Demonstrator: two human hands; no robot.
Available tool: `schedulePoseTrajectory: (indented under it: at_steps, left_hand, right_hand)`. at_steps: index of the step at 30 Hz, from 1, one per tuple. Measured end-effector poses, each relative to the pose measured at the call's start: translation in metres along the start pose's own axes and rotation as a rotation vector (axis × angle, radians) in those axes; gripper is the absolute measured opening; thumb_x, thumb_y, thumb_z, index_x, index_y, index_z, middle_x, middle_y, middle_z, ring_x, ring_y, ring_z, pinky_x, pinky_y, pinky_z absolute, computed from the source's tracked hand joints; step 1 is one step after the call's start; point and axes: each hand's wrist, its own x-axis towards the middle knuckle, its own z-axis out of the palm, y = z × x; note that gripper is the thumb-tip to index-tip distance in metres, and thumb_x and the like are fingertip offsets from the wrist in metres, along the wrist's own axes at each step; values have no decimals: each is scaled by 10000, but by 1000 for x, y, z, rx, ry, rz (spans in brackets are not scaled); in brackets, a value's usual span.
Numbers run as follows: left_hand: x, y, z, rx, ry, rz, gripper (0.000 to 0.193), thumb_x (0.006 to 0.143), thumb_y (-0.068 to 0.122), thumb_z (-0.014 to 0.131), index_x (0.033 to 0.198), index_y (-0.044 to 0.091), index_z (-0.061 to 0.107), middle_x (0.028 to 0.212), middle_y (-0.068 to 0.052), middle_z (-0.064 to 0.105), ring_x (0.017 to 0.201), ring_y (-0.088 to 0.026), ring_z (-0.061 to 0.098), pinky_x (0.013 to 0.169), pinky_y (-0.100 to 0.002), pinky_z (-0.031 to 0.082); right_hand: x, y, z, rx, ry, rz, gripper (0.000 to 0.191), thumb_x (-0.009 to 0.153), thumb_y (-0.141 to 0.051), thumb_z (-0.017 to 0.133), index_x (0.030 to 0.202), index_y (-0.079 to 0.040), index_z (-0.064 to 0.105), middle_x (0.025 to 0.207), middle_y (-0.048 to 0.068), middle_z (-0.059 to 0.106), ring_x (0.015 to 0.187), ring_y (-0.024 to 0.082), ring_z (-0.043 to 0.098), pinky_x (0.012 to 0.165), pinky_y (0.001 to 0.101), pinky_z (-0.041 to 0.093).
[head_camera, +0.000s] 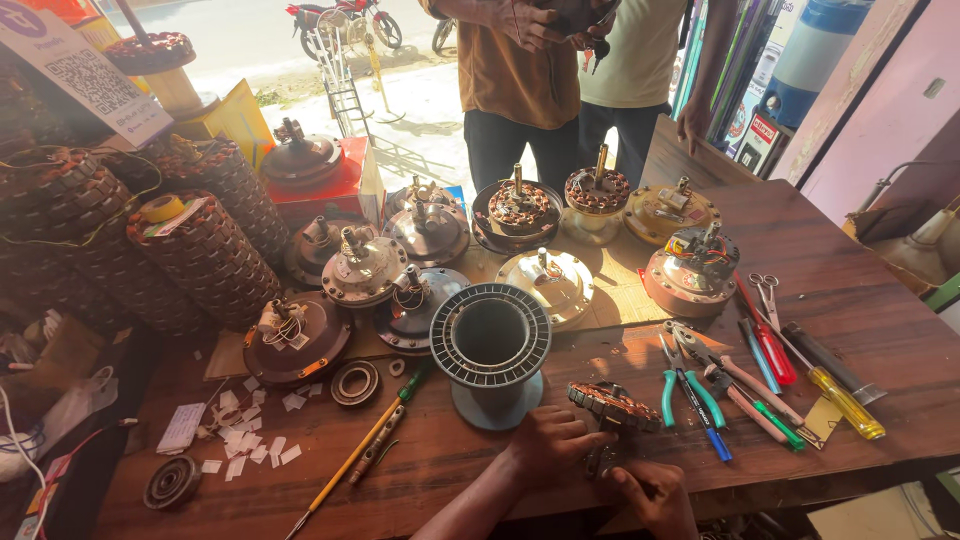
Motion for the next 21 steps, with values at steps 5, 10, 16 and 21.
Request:
schedulePoseTrajectory:
  at_steps: [5,10,16,21]
  left_hand:
    - [-1,2,5,36,3,35,458,737,179,760,1194,183,776,717,48,607,652,-157,600,609,-326,495]
    - [3,4,9,-24,60,16,383,758,112,769,1134,185,777,665,61,566,612,-132,590,564,-302,476]
    - [3,4,7,7,49,26,342,757,120,788,1095,171,788,640,54,561,573,-137,571,537,-307,462]
    - [1,3,10,9,55,28,320,796,146,800,1113,179,781,657,59,565,595,-129,583,559,-302,476]
  right_hand:
    - [-3,2,-4,84,18,-87,251,879,-212,711,761,3,760,594,96,713,521,167,696,497,314,490]
    - [-8,4,-7,96,40,-89,319,885,-253,702,719,16,741,555,95,666,491,187,670,487,329,470]
    - [-8,4,-8,100,33,-127,382,884,-327,685,726,14,752,574,91,704,509,191,704,482,321,486]
    - [-9,8,-9,105,27,-167,367,892,-313,680,745,15,755,598,96,721,533,192,727,493,314,498]
